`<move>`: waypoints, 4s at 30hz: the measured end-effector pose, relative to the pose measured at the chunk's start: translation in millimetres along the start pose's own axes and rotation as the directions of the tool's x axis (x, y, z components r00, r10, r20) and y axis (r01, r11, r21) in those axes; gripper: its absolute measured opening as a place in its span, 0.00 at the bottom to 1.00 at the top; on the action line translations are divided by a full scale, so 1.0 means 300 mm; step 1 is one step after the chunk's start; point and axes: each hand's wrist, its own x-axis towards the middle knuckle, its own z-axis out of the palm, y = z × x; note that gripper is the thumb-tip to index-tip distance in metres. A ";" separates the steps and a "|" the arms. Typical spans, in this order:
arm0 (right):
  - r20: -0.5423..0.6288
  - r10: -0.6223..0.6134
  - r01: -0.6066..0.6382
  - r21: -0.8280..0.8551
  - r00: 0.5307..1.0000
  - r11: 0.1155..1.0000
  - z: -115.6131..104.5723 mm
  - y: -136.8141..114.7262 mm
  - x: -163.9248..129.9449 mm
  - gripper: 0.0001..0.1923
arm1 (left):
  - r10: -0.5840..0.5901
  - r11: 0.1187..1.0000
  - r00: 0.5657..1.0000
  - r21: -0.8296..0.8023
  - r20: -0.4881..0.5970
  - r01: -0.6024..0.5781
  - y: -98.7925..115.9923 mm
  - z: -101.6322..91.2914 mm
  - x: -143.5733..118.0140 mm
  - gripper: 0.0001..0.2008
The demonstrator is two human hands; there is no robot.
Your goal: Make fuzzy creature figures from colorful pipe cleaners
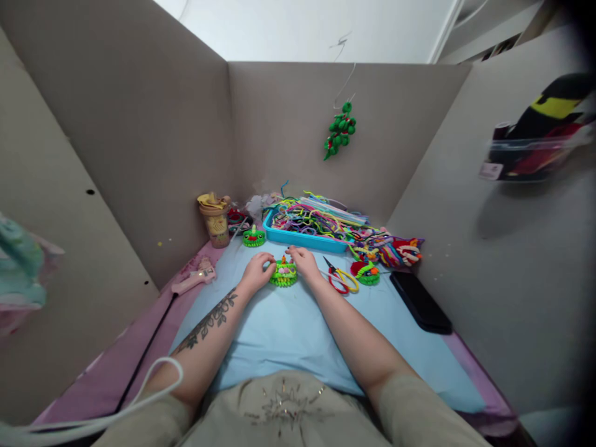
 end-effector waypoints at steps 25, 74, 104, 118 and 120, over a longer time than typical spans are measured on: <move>0.035 0.033 -0.031 -0.042 0.999 0.999 0.044 0.023 -0.010 0.08 | -0.105 0.994 0.993 -0.029 -0.059 0.104 -0.028 0.009 0.004 0.12; 0.422 0.148 -0.030 -0.273 0.894 0.961 -0.148 0.017 -0.089 0.59 | -0.413 0.908 0.910 -0.083 -0.025 0.410 -0.050 -0.039 -0.015 0.14; 0.543 0.100 -0.524 0.721 0.834 0.453 -0.036 0.007 -0.093 0.24 | -0.595 0.377 0.766 -0.758 0.243 0.533 0.011 -0.029 0.021 0.30; -0.065 0.308 0.000 0.979 0.949 0.205 -0.427 0.075 0.032 0.11 | -0.607 0.252 0.747 -0.826 0.270 0.504 0.050 -0.092 0.042 0.19; -0.306 0.433 0.220 0.946 0.848 0.237 -0.562 0.135 0.026 0.13 | -0.606 0.248 0.745 -0.825 0.277 0.508 0.051 -0.090 0.042 0.18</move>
